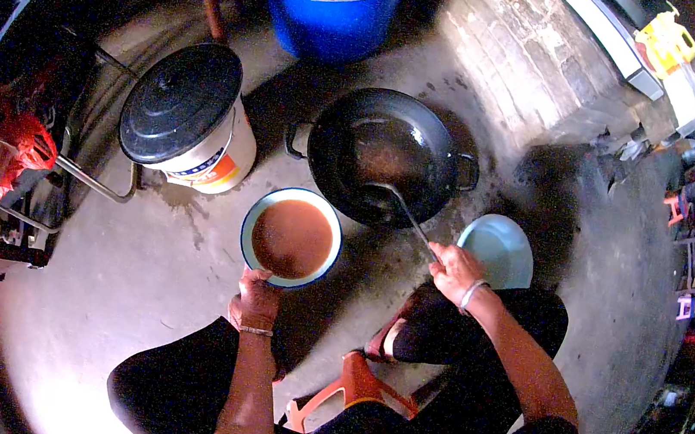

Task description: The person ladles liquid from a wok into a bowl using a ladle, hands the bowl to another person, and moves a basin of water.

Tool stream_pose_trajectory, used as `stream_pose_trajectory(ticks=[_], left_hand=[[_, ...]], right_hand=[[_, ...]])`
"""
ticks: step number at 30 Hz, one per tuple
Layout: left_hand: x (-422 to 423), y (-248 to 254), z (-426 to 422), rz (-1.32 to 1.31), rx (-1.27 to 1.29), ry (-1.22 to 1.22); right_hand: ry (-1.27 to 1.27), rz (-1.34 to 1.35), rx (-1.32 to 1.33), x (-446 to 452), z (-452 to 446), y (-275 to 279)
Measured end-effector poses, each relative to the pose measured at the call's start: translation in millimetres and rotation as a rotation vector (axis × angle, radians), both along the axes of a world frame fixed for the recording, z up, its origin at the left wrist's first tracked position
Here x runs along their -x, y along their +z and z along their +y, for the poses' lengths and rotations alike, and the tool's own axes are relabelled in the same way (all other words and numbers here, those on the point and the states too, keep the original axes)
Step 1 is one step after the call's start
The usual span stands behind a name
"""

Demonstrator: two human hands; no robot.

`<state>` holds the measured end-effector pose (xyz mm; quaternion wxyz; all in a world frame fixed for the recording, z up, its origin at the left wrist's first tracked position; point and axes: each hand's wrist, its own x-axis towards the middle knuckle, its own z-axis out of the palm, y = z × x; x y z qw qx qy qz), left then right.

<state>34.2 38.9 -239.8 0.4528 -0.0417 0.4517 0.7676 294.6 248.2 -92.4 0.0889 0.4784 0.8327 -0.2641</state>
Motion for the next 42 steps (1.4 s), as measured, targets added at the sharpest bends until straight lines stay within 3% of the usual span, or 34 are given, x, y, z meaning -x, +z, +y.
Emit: stream_pose_trajectory(ticks=[4,6,9,11,13,18,22,25,28,31,37,39,42], left_hand=[[3.1,32.5,5.8,-0.176,-0.032,0.031],[4.5,43.4,7.6,-0.165,0.035,0.022],[0.2,16.1,-0.9,0.026,0.001,0.004],[6.1,19.2,5.9,-0.148,-0.056,0.011],[6.8,19.9,7.7,-0.177,-0.088,0.011],[8.0,15.2,6.8,-0.165,-0.126,0.004],[5.9,37.5,7.9,-0.159,-0.102,0.038],[4.8,37.4,9.5,-0.199,-0.145,0.038],[5.3,30.9,10.1,-0.184,-0.159,0.02],[6.1,23.6,12.6,-0.151,-0.145,0.011],[0.9,31.6,12.3,-0.019,-0.042,0.002],[1.5,41.7,15.9,-0.177,-0.083,0.032],[3.4,34.7,14.0,-0.168,-0.059,0.024]], right_hand=[[0.055,0.107,-0.277,16.6,22.8,-38.3],[-0.033,0.112,-0.2,30.0,28.4,-29.5],[-0.073,0.125,-0.121,35.4,15.6,-9.0],[-0.056,0.222,-0.068,27.0,0.0,-1.0],[-0.061,0.121,0.062,26.1,-10.7,8.0],[-0.03,0.008,-0.137,28.7,3.0,-34.0],[-0.103,0.125,-0.262,48.7,35.2,-39.3],[0.023,0.03,-0.39,73.7,39.6,-8.8],[0.12,-0.149,-0.39,87.6,52.2,-17.8],[0.304,-0.195,-0.551,80.7,58.5,-46.1],[0.67,-0.424,-0.57,45.1,39.5,-16.2],[0.655,-0.455,-0.546,42.6,45.3,-3.2],[0.533,-0.409,-0.563,50.2,52.6,6.3]])
